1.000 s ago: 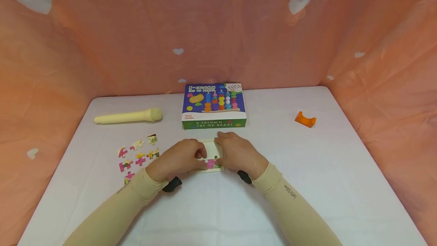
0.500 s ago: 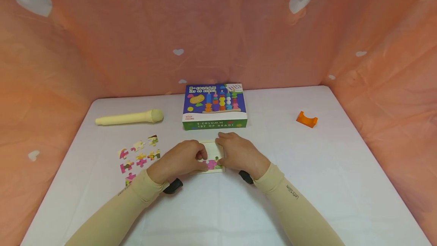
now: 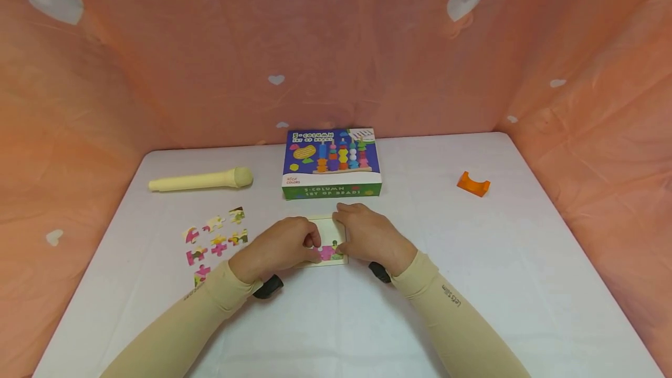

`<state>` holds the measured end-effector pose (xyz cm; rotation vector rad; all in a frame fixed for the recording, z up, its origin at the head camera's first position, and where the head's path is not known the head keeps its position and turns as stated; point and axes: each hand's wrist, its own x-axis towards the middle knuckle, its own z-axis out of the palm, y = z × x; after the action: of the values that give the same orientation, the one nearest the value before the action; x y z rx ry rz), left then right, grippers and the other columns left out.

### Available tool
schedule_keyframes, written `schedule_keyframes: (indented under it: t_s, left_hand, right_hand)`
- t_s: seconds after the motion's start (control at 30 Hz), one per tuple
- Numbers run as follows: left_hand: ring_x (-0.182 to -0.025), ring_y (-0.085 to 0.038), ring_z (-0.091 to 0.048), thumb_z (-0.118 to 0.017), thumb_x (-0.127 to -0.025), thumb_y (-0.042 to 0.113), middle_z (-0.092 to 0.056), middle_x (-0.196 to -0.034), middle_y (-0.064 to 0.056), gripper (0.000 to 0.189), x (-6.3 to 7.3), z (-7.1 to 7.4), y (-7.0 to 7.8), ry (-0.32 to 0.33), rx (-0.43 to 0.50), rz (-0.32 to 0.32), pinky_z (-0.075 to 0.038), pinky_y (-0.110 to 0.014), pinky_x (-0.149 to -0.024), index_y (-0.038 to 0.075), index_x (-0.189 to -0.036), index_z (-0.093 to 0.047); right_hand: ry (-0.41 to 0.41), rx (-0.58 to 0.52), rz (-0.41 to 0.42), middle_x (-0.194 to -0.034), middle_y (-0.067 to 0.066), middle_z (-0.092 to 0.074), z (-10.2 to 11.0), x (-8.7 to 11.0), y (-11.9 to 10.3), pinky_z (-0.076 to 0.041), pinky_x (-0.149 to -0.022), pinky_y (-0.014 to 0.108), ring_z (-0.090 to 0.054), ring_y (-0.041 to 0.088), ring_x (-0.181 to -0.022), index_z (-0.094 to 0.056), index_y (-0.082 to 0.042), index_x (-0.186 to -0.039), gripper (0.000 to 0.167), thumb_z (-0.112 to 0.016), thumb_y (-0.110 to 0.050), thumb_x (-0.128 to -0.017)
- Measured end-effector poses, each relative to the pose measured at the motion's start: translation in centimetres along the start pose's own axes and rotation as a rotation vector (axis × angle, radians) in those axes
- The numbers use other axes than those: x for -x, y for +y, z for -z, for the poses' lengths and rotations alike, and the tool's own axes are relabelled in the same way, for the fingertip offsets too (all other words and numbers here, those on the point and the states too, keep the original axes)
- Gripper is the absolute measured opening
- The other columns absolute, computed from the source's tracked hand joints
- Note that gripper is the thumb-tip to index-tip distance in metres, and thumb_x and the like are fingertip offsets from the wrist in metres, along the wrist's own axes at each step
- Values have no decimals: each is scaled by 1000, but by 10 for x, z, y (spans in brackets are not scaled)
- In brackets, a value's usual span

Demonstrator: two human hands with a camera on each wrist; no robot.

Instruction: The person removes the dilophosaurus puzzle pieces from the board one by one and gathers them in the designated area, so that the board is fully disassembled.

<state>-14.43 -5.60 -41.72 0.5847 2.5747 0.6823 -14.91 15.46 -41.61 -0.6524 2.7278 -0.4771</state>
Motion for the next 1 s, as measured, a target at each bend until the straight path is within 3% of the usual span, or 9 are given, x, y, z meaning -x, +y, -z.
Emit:
schedule_keyframes:
  t_s: [0.6, 1.0]
  left_hand:
    - [-79, -15, -61, -90, -87, 18, -68, -79, 5, 16, 1, 0, 1, 27, 3, -26, -50, -33, -74, 12, -88, -75]
    - [-77, -15, -62, -86, -93, 18, -68, -78, 5, 12, 3, 3, 3, 18, 44, -5, -50, -32, -72, 13, -87, -77]
  right_hand:
    - [0, 1, 4, -166, 16, -51, 0, 0, 0, -45, -122, 55, -46, 38, -156, -64, -4, -148, 66, -88, -24, -90]
    - [0, -7, -2, -166, 16, -51, 0, 1, 1, -45, -122, 55, -47, 37, -155, -64, -3, -148, 66, -88, -25, -90]
